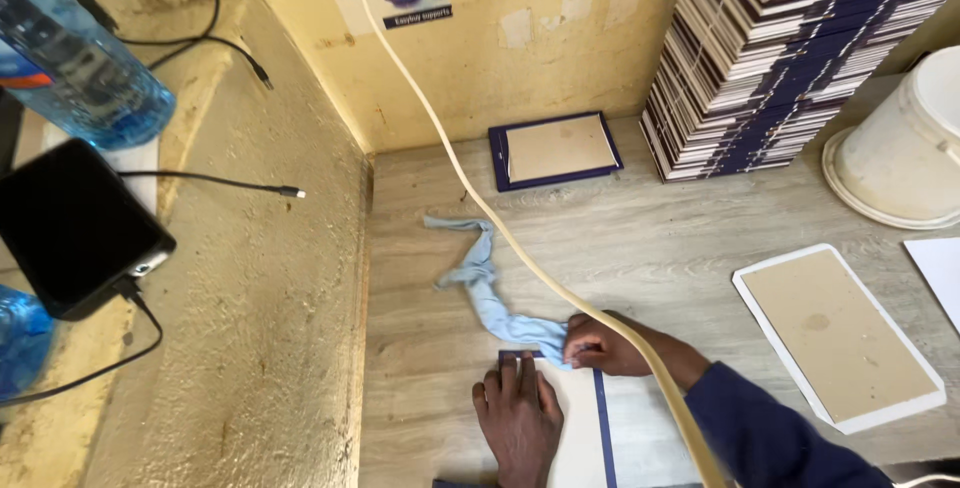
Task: The person repeatedly places a white rectangular cover onto a blue book, presses the edges, and stacks the assembled unit on the table. The person handles multiple identical covers and books one at a time, building a small stack of finished items.
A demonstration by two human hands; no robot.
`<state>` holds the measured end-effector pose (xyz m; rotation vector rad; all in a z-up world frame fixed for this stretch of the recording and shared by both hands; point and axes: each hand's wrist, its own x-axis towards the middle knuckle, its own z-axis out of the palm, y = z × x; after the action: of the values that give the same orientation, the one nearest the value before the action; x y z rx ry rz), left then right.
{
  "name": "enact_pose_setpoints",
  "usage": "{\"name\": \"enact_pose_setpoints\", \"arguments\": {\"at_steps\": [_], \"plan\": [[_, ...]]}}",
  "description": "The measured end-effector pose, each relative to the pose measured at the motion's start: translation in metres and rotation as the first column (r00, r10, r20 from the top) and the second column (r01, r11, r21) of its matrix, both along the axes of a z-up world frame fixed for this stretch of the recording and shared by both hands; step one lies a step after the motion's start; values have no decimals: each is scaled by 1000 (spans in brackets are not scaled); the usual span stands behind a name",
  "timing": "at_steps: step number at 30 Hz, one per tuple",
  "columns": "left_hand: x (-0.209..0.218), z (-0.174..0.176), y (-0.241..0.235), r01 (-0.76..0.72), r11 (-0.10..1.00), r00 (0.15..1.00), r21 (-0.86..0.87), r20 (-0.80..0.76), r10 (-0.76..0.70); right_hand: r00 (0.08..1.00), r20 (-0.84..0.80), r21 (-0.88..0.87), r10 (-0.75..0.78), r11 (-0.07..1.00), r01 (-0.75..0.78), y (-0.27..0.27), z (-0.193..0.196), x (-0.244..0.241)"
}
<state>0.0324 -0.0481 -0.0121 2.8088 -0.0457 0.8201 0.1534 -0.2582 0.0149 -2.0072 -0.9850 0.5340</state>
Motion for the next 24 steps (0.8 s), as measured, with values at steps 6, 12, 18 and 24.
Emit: {"name": "enact_pose_setpoints", "arguments": {"at_steps": [6,12,18,24], "plan": [[1,11,2,10,1000,1000,-1,19,-10,1000,12,0,-26,1000,26,62,0,18],[1,2,0,0,1000,1000,-12,28,0,948,-258,-141,-185,978,152,41,-6,18],[8,-1,0,-14,996,996,-83,83,21,982,176,-152,-71,984,98,8,-26,21],[3,1,3,62,997,996,-53,63,-59,986,166,-126,-29,991,50,27,4,20]]}}
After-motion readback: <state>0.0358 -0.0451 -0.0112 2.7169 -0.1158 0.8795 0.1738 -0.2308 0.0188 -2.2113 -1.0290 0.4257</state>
